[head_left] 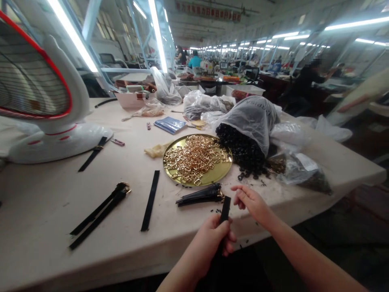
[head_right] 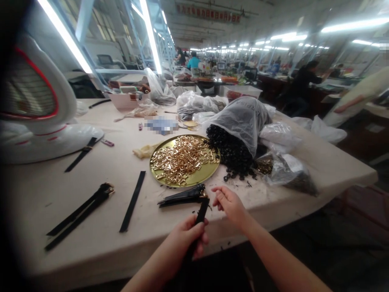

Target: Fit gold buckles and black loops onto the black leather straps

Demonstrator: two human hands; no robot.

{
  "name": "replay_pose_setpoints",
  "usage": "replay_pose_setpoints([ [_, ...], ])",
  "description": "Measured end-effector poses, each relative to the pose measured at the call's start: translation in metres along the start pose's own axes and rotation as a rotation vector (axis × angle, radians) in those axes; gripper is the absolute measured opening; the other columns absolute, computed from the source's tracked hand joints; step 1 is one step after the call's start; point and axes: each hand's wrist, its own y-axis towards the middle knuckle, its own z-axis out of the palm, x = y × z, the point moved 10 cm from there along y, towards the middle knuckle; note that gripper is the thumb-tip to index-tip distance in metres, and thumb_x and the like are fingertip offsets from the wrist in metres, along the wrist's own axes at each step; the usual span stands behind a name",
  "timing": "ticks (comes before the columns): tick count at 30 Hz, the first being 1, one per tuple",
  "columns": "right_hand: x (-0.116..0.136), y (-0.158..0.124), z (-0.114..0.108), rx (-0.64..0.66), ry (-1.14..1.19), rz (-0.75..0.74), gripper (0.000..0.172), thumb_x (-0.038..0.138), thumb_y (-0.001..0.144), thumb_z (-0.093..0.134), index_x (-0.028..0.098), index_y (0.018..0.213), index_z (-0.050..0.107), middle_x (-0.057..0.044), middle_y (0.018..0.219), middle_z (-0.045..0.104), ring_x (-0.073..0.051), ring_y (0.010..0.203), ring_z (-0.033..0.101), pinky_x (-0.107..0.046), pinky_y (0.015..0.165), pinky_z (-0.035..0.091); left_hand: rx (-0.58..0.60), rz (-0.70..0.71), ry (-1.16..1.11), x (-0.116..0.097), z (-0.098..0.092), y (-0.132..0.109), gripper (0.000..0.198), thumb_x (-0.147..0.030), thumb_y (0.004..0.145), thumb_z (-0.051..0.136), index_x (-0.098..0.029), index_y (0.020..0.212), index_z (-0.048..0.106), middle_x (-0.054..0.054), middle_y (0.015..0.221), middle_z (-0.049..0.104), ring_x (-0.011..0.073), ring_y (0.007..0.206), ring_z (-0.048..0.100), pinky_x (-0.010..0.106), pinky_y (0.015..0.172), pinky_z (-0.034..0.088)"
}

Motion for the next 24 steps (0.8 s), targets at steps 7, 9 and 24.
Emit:
replay_pose_setpoints([
  [7, -0.022, 0.067, -0.065, -0.177, -0.819, -0.150, 0.030, 0.028, 0.084, 0.041, 0.016, 0.105, 0.057, -0.011, 0.101, 0.058, -0.022, 0.088, 0.056, -0.031, 0.073, 0.041, -0.014, -0.122, -0.439, 0.003, -0.008, 0.024, 0.025, -0.014, 0.077, 0.048, -0.009, 0.101, 0.047, 0.007, 0.072, 0.062, 0.0094, 0.054, 0.057, 0.018, 0.047, 0.041],
  [9, -0.024, 0.079, -0.065, -0.129, -0.894, -0.164, 0.030, 0.027, 0.082, 0.046, 0.017, 0.108, 0.058, -0.011, 0.099, 0.059, -0.023, 0.085, 0.055, -0.031, 0.071, 0.039, -0.012, -0.153, -0.513, 0.002, -0.008, 0.029, 0.028, -0.012, 0.076, 0.049, -0.009, 0.104, 0.046, 0.009, 0.076, 0.063, 0.0103, 0.058, 0.059, 0.020, 0.050, 0.044],
  [24, -0.018, 0.083, -0.050, -0.059, -0.957, -0.177, 0.016, 0.022, 0.082, 0.048, 0.017, 0.085, 0.063, -0.009, 0.089, 0.061, -0.021, 0.080, 0.054, -0.031, 0.071, 0.036, -0.005, -0.178, -0.495, 0.001, -0.010, 0.043, 0.026, -0.017, 0.078, 0.050, -0.012, 0.103, 0.047, 0.006, 0.073, 0.063, 0.0088, 0.055, 0.058, 0.017, 0.046, 0.042],
])
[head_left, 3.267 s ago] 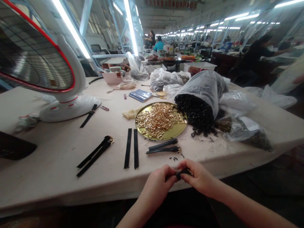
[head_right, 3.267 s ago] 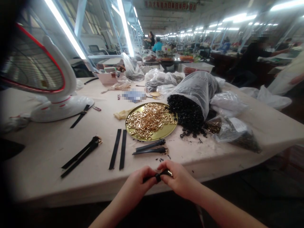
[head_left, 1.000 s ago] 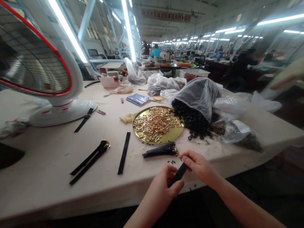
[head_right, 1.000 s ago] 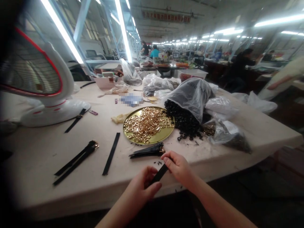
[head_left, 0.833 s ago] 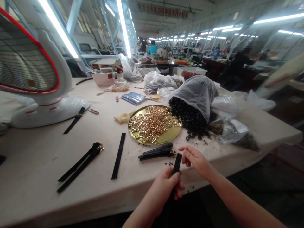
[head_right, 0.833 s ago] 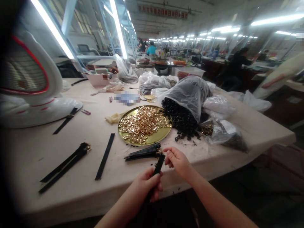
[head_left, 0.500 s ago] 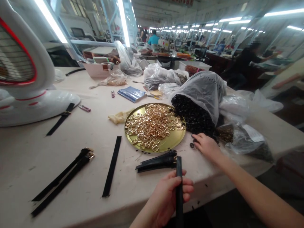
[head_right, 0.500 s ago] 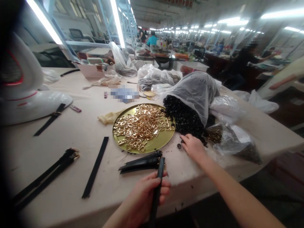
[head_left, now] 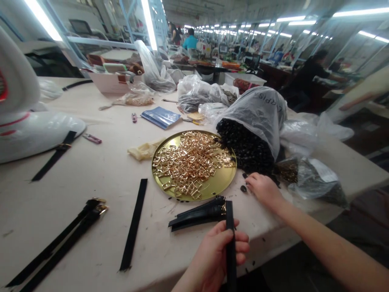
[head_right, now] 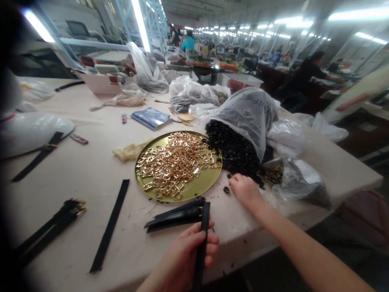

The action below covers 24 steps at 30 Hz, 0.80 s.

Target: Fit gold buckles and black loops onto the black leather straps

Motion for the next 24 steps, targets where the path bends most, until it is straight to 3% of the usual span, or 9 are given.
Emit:
replay_pose_setpoints([
  [3, -0.001, -0.009, -0.017, -0.063, 0.231, 0.097, 0.017, 0.026, 0.084, 0.045, 0.018, 0.089, 0.059, -0.006, 0.088, 0.062, -0.019, 0.079, 0.056, -0.030, 0.071, 0.041, 0.022, 0.123, 0.176, -0.010, 0.002, 0.002, 0.023, -0.030, 0.083, 0.046, -0.013, 0.097, 0.048, 0.003, 0.066, 0.063, 0.0065, 0.044, 0.053, 0.014, 0.038, 0.035],
  [5, 0.001, -0.024, -0.018, -0.053, 0.727, 0.250, 0.018, 0.031, 0.084, 0.046, 0.019, 0.093, 0.056, -0.005, 0.089, 0.063, -0.016, 0.073, 0.057, -0.030, 0.067, 0.044, 0.028, 0.208, 0.329, -0.018, 0.005, 0.002, 0.028, -0.039, 0.083, 0.042, -0.014, 0.093, 0.048, 0.000, 0.055, 0.060, 0.0064, 0.036, 0.049, 0.014, 0.034, 0.031],
  [8, 0.037, -0.049, -0.001, 0.105, 1.532, 0.411, 0.018, 0.031, 0.080, 0.055, 0.021, 0.095, 0.055, -0.003, 0.096, 0.062, -0.012, 0.072, 0.059, -0.028, 0.071, 0.046, 0.025, 0.307, 0.471, -0.029, 0.012, -0.004, 0.031, -0.043, 0.081, 0.042, -0.014, 0.088, 0.049, -0.002, 0.049, 0.056, 0.0076, 0.035, 0.048, 0.016, 0.035, 0.032],
  [11, 0.076, -0.065, 0.001, 0.195, 1.889, 0.419, 0.022, 0.021, 0.073, 0.065, 0.021, 0.093, 0.056, 0.000, 0.090, 0.064, -0.011, 0.078, 0.060, -0.027, 0.079, 0.045, -0.001, 0.401, 0.526, -0.041, 0.018, -0.017, 0.028, -0.041, 0.079, 0.045, -0.014, 0.082, 0.051, -0.002, 0.053, 0.056, 0.0071, 0.039, 0.050, 0.016, 0.039, 0.035],
  [14, 0.087, -0.069, -0.006, 0.142, 1.882, 0.352, 0.015, 0.020, 0.072, 0.066, 0.019, 0.084, 0.057, 0.000, 0.087, 0.065, -0.011, 0.074, 0.060, -0.026, 0.076, 0.046, -0.055, 0.426, 0.590, -0.042, 0.018, -0.029, 0.027, -0.040, 0.078, 0.045, -0.013, 0.079, 0.052, -0.004, 0.047, 0.051, 0.0059, 0.034, 0.044, 0.016, 0.036, 0.031],
  [18, 0.079, -0.071, -0.026, -0.015, 1.558, 0.230, 0.017, 0.024, 0.073, 0.065, 0.021, 0.088, 0.058, -0.001, 0.094, 0.064, -0.014, 0.083, 0.059, -0.028, 0.079, 0.046, -0.078, 0.354, 0.662, -0.028, 0.010, -0.035, 0.027, -0.040, 0.078, 0.043, -0.014, 0.076, 0.052, -0.005, 0.042, 0.048, 0.0059, 0.030, 0.039, 0.016, 0.033, 0.027],
  [21, 0.082, -0.077, -0.030, 0.024, 1.315, 0.149, 0.025, 0.026, 0.073, 0.063, 0.022, 0.096, 0.059, -0.003, 0.093, 0.065, -0.018, 0.088, 0.059, -0.033, 0.080, 0.046, -0.090, 0.363, 0.768, -0.024, 0.004, -0.039, 0.027, -0.039, 0.079, 0.041, -0.015, 0.074, 0.053, -0.006, 0.041, 0.047, 0.0064, 0.030, 0.037, 0.016, 0.033, 0.025],
  [24, 0.090, -0.086, -0.025, 0.087, 1.151, 0.080, 0.018, 0.028, 0.072, 0.063, 0.021, 0.088, 0.064, -0.004, 0.085, 0.065, -0.020, 0.084, 0.059, -0.034, 0.076, 0.047, -0.095, 0.407, 0.962, -0.027, 0.005, -0.047, 0.026, -0.037, 0.079, 0.042, -0.016, 0.071, 0.056, -0.005, 0.043, 0.047, 0.0074, 0.034, 0.038, 0.017, 0.034, 0.026],
])
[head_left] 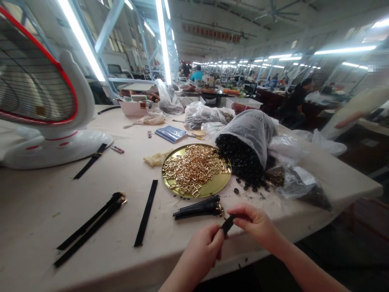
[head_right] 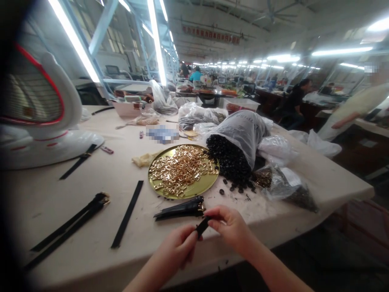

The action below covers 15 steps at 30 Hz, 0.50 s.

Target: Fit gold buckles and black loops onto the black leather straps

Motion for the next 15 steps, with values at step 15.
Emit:
replay_pose_setpoints([
  [15, -0.031, 0.031, 0.039, 0.064, 0.269, 0.088, 0.030, 0.035, 0.070, 0.066, 0.020, 0.092, 0.053, 0.002, 0.071, 0.057, -0.012, 0.065, 0.054, -0.023, 0.059, 0.042, -0.304, 0.092, 0.072, -0.010, -0.042, 0.005, 0.019, -0.033, 0.077, 0.046, -0.018, 0.085, 0.056, -0.004, 0.053, 0.048, 0.0125, 0.049, 0.043, 0.022, 0.050, 0.030],
])
